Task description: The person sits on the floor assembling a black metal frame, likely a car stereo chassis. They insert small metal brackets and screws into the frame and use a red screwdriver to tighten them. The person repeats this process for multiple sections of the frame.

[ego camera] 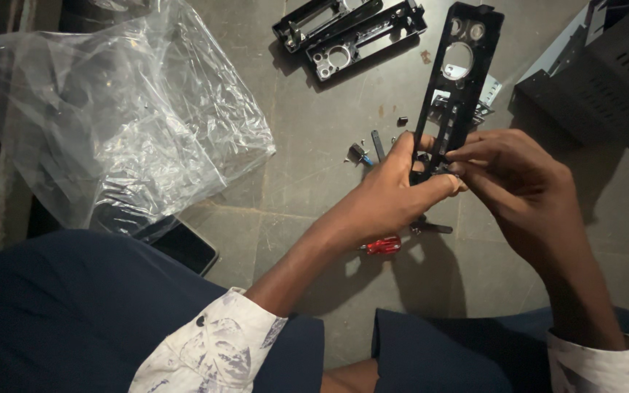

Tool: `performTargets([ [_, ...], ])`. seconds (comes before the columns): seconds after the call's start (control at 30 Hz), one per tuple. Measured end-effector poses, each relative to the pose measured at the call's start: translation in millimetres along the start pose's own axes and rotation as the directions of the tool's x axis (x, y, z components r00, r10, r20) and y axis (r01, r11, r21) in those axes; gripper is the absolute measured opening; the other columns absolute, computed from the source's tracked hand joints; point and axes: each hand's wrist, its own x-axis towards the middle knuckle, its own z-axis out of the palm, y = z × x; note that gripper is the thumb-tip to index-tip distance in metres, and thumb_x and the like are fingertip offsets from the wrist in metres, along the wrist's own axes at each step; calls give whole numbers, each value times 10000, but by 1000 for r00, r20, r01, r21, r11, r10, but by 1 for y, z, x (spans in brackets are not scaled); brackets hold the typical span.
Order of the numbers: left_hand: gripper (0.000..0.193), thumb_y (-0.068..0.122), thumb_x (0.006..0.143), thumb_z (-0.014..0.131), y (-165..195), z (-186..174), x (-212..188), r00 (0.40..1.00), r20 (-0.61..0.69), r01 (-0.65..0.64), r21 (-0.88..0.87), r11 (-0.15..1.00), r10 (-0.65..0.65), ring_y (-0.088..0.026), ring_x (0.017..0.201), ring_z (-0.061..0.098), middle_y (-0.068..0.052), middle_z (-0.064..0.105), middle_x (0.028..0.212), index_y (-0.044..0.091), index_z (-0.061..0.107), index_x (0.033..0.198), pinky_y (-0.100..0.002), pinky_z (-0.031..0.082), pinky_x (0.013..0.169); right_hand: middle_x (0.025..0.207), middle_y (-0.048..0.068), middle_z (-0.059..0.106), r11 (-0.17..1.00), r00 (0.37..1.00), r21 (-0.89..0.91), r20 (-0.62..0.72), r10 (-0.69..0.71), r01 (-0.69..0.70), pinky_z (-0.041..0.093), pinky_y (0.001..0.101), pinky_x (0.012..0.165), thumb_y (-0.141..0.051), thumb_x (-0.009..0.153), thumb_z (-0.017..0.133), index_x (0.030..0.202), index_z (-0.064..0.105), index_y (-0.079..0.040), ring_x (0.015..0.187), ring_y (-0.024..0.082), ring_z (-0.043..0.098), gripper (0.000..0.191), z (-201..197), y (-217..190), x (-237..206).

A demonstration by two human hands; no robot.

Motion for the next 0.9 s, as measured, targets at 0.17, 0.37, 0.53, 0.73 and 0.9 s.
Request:
performTargets([
  [0.17, 660, 416, 868, 646, 1, -2, -2, 1000, 7, -27, -55, 998, 27, -217, 904, 688, -157, 714, 994, 35, 452, 1370, -386, 569, 769, 1091, 82, 709, 995, 995, -19, -26, 100, -100, 634, 303, 816, -83, 1005, 611, 1254, 661, -51, 944, 169, 729, 257, 1, -8, 1],
  [0.37, 656, 335, 849, 689, 0, -25, 11, 982, -177, -91, -135, 987, 66, -111, 716, 609, -60, 714, 895, 15, 429, 1360, -269, 518, 640, 1055, 121, 694, 957, 976, -192, -25, 216, -217, 612, 314, 728, -124, 996, 668, 1123, 664, -11, 873, 187, 720, 171, 7, -11, -3],
  [0.53, 575, 314, 874, 696, -5, -47, 14, 955, -260, -202, -208, 957, 145, -83, 697, 586, -17, 718, 898, 12, 455, 1300, -253, 510, 639, 1084, 134, 686, 895, 872, -390, 490, 2, 217, 548, 393, 827, -88, 740, 776, 1126, 712, -62, 977, 313, 672, 392, 56, -24, -15],
  [0.73, 577, 311, 861, 717, 0, -44, 11, 949, -296, -153, -138, 979, 106, -88, 683, 592, -47, 666, 869, 34, 464, 1300, -267, 507, 602, 1128, 115, 707, 853, 872, -406, 477, -108, 328, 533, 427, 890, -69, 733, 726, 1152, 681, -85, 1056, 348, 665, 423, 54, -25, -10],
  [0.9, 586, 336, 877, 698, -2, -37, 10, 947, -309, -129, -119, 984, 87, -99, 766, 685, -53, 717, 934, 52, 453, 1326, -262, 560, 679, 1078, 115, 709, 895, 969, -377, -30, 246, -239, 598, 349, 727, -202, 982, 673, 1282, 670, -112, 883, 207, 721, 313, 9, -29, -3],
])
